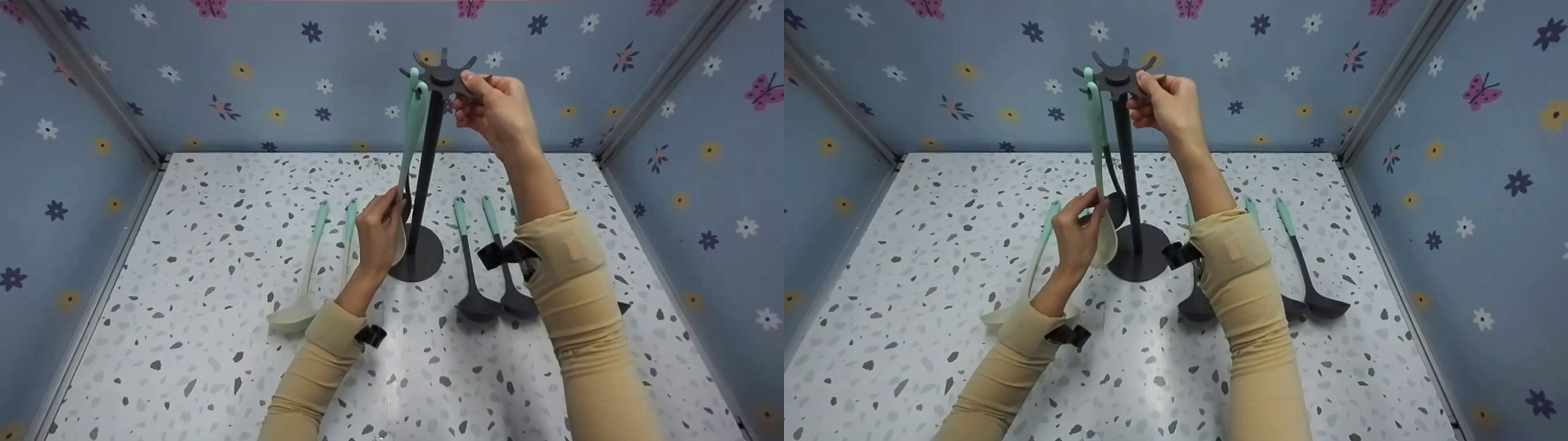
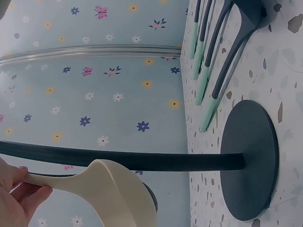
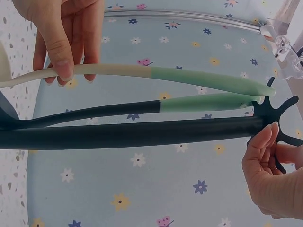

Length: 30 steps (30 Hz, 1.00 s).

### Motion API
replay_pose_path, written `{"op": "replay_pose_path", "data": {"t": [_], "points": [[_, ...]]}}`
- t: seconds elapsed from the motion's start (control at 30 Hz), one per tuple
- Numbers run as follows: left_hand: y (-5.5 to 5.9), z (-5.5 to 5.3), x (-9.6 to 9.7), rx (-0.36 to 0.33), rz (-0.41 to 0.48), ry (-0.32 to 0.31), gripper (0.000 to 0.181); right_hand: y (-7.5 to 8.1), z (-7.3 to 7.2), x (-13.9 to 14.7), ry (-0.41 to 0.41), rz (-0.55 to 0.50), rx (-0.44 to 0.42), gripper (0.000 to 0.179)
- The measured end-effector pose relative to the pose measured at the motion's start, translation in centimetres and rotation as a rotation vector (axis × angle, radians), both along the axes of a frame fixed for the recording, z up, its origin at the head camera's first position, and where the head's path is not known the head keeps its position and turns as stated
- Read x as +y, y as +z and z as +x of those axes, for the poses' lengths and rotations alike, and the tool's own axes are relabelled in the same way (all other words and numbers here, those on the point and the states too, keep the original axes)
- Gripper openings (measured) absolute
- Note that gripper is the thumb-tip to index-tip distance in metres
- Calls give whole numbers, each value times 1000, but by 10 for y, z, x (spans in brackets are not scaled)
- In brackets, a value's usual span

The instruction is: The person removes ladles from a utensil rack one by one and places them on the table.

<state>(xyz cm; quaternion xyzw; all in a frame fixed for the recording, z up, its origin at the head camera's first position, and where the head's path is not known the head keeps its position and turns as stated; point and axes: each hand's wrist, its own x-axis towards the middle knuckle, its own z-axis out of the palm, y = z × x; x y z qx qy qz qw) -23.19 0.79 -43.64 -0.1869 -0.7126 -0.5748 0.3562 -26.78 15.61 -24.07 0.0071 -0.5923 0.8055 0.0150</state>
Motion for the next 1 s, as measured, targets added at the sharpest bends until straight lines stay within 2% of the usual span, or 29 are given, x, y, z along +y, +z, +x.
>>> {"op": "replay_pose_path", "data": {"t": [0.3,0.67,0.8,1.0], "points": [[4,2,-1,-14,19,-13,22,-1,1,0,9,8,16,17],[8,6,-7,58,46,-17,22,-1,1,0,-4,20,18,17],[12,8,-14,63,35,15,22,-1,1,1,-7,35,25,18],[15,10,-27,63,0,63,22,0,0,2,-12,12,-8,19]]}}
